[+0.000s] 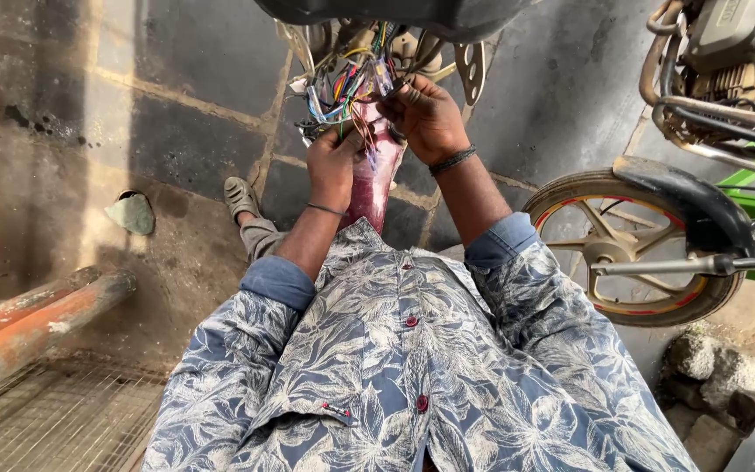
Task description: Repairing or connecting the wiring harness behind a motorcycle's headlight.
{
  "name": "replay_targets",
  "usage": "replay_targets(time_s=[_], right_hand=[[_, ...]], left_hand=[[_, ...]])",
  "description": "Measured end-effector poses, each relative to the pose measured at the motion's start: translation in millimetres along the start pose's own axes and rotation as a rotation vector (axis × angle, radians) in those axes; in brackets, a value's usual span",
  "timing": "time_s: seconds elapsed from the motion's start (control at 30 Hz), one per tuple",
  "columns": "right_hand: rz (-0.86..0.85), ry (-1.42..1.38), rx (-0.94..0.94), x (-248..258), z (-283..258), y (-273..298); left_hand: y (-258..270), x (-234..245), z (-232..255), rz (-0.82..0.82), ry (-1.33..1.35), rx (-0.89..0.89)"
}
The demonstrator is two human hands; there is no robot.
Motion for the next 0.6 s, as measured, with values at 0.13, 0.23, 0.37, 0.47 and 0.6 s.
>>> replay_targets(time_s=[0.13, 0.23, 0.37, 0.47, 0.6], right_hand=[[-0.020, 0.026, 0.044, 19, 10, -5], [0.023, 0.073, 0.056, 17, 7, -8], [0.073, 0.148, 0.067, 13, 7, -9], [0.072, 0.175, 0.056, 6, 2, -4], [0.061, 0.115, -0.032, -6, -5, 2]], left_hand=[[0, 0, -4, -0.030, 0.127, 0.031], [2, -5, 8, -0.042, 0.161, 0.067], [-4, -1, 0, -0.107, 0.281, 0.070], [0, -1, 9, -0.157, 0.351, 0.127], [6, 4, 17, -0.234, 0.337, 0.144]])
Point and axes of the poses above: each hand's wrist, its own y-axis away from the middle knuckle, its own x-axis out of the back of the hand, z = x × y, the point moved 2 cm from there along -y, towards the middle knuckle, and after that the axes turned 1 degree about z, right-handed, at the moved point
